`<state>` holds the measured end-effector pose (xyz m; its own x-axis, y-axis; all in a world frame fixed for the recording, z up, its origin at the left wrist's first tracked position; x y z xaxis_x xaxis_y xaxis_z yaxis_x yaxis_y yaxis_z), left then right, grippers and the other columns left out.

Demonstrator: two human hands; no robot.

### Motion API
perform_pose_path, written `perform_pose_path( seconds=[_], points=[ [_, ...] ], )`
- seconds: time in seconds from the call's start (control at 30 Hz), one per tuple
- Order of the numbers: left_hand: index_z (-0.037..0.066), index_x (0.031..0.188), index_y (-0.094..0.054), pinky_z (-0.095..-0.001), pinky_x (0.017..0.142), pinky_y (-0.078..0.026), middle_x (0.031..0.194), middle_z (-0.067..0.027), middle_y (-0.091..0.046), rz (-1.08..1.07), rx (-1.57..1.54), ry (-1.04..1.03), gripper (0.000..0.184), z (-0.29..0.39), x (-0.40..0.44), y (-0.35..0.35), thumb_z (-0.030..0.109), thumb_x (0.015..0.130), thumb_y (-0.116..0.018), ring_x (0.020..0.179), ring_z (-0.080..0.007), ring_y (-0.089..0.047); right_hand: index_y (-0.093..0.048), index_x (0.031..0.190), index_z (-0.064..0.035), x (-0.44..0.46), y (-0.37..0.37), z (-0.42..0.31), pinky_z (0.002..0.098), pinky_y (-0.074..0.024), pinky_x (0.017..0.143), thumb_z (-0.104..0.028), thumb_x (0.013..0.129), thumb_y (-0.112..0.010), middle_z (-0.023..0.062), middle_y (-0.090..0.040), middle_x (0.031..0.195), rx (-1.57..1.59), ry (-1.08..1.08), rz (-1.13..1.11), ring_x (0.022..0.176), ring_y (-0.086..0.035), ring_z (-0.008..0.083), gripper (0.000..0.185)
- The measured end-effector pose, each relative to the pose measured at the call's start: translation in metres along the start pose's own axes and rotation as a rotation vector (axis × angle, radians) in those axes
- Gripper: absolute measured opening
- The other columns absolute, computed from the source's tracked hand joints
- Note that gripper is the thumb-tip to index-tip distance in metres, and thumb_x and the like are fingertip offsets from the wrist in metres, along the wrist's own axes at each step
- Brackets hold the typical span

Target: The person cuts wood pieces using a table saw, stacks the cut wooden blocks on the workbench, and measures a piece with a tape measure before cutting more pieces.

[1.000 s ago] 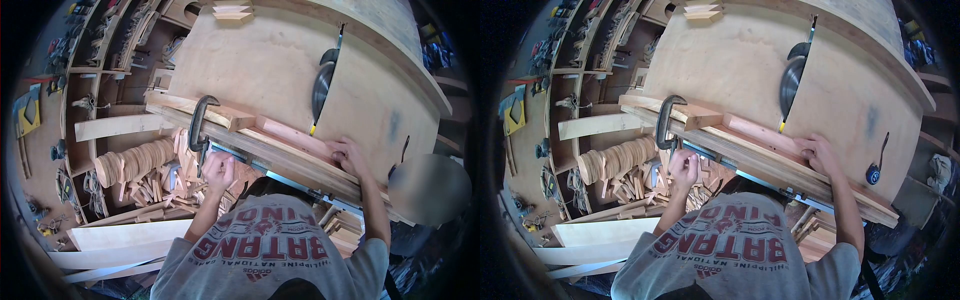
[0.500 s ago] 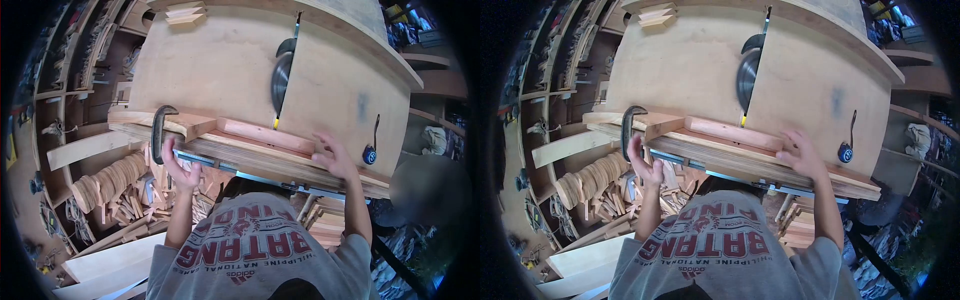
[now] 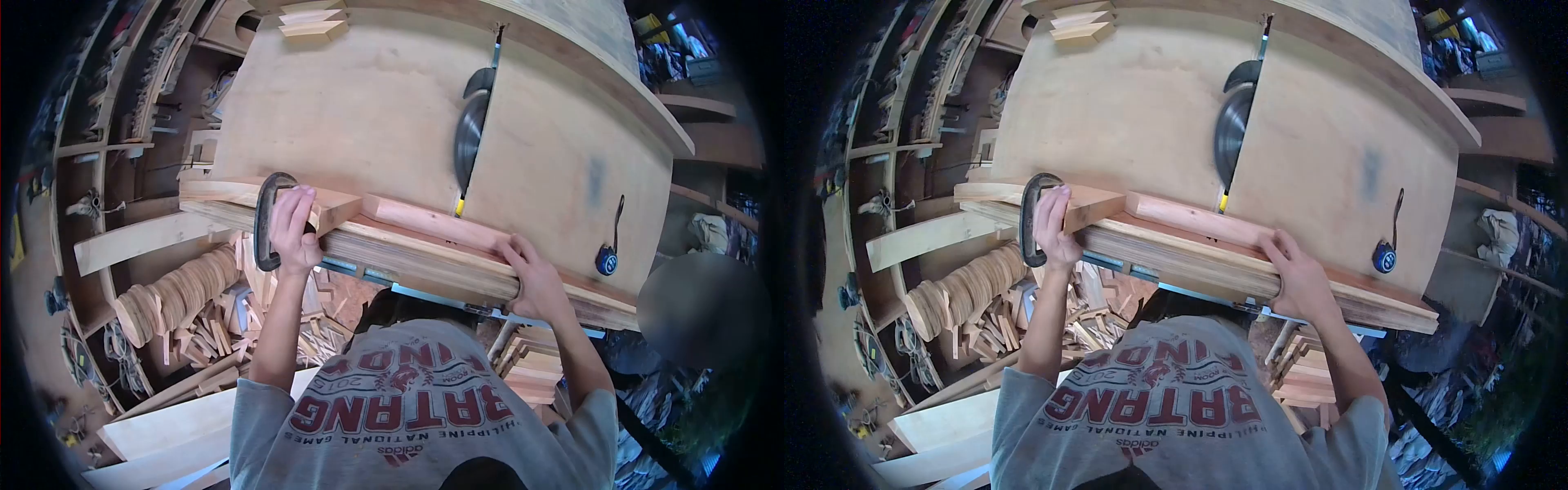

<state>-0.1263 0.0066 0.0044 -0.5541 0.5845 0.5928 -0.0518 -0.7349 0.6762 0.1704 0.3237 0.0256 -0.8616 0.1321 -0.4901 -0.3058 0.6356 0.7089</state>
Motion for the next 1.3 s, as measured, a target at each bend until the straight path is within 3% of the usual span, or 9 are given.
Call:
perform_pose_path(
  seconds=[0.13, 0.2, 0.3, 0.4, 0.93, 1.3],
  points=[
    [-0.007, 0.121, -0.072, -0.0542, 0.1, -0.055, 0.117, -0.0257, -0.073, 0.014, -0.002, -0.006, 0.076, -0.001, 0.001, -0.001, 0.057, 0.112, -0.031, 0.109, -0.0466, -0.07, -0.053, 0.154, -0.0103, 0.003, -0.008, 0.003, 0.0481, -0.0559, 0.107, -0.008, 0.056, -0.085, 0.019, -0.046, 0.155, 0.025, -0.013, 0.017, 0.128, -0.063, 0.0414, 0.103],
    [-0.007, 0.122, -0.072, -0.0542, 0.1, -0.055, 0.117, -0.0249, -0.072, 0.011, -0.01, -0.012, 0.071, -0.001, 0.002, 0.0, 0.054, 0.112, -0.034, 0.11, -0.0453, -0.07, -0.054, 0.155, -0.011, 0.002, -0.01, 0.005, 0.0485, -0.0548, 0.108, -0.012, 0.048, -0.089, 0.0208, -0.048, 0.155, 0.006, -0.063, 0.014, 0.128, -0.062, 0.0408, 0.113],
    [-0.006, 0.121, -0.072, -0.0543, 0.099, -0.056, 0.116, -0.0239, -0.073, 0.021, -0.021, -0.024, 0.061, -0.002, 0.003, -0.001, 0.045, 0.11, -0.041, 0.109, -0.0439, -0.069, -0.055, 0.154, -0.0126, 0.003, -0.003, -0.005, 0.0487, -0.0572, 0.104, -0.008, 0.055, -0.085, 0.0213, -0.045, 0.158, -0.031, -0.103, 0.0, 0.126, -0.065, 0.04, 0.103],
    [-0.006, 0.121, -0.073, -0.0542, 0.098, -0.057, 0.113, -0.0235, -0.073, 0.036, -0.018, -0.036, 0.056, -0.002, 0.003, -0.001, 0.04, 0.108, -0.043, 0.106, -0.0442, -0.07, -0.057, 0.154, -0.0129, 0.003, -0.007, 0.001, 0.0487, -0.0571, 0.105, -0.01, 0.056, -0.085, 0.023, -0.044, 0.159, -0.013, -0.09, 0.001, 0.126, -0.065, 0.0403, 0.102],
    [-0.004, 0.118, -0.075, -0.0532, 0.096, -0.058, 0.111, -0.0219, -0.075, 0.033, -0.018, -0.026, 0.053, -0.004, 0.008, 0.001, 0.037, 0.104, -0.045, 0.103, -0.0427, -0.072, -0.058, 0.153, -0.0112, 0.009, 0.002, 0.003, 0.0475, -0.0578, 0.103, -0.02, 0.049, -0.086, 0.0191, -0.048, 0.152, -0.047, -0.051, -0.065, 0.123, -0.065, 0.0388, 0.108],
    [-0.003, 0.118, -0.075, -0.053, 0.094, -0.057, 0.111, -0.0214, -0.075, 0.019, 0.0, -0.031, 0.062, -0.003, 0.015, -0.001, 0.048, 0.105, -0.043, 0.105, -0.0436, -0.072, -0.06, 0.151, -0.0126, 0.011, 0.001, 0.006, 0.0475, -0.0588, 0.101, -0.02, 0.047, -0.086, 0.0195, -0.05, 0.151, -0.071, -0.017, -0.02, 0.119, -0.066, 0.0394, 0.108]
  ],
)
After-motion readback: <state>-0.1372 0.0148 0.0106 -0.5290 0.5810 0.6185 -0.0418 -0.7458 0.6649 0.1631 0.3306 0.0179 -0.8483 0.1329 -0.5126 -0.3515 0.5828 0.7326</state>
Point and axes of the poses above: each hand's wrist, its own x-axis towards the middle knuckle, its own y-axis out of the back of the hand, z = x × y, the point moved 3 cm from there along x, towards the middle knuckle
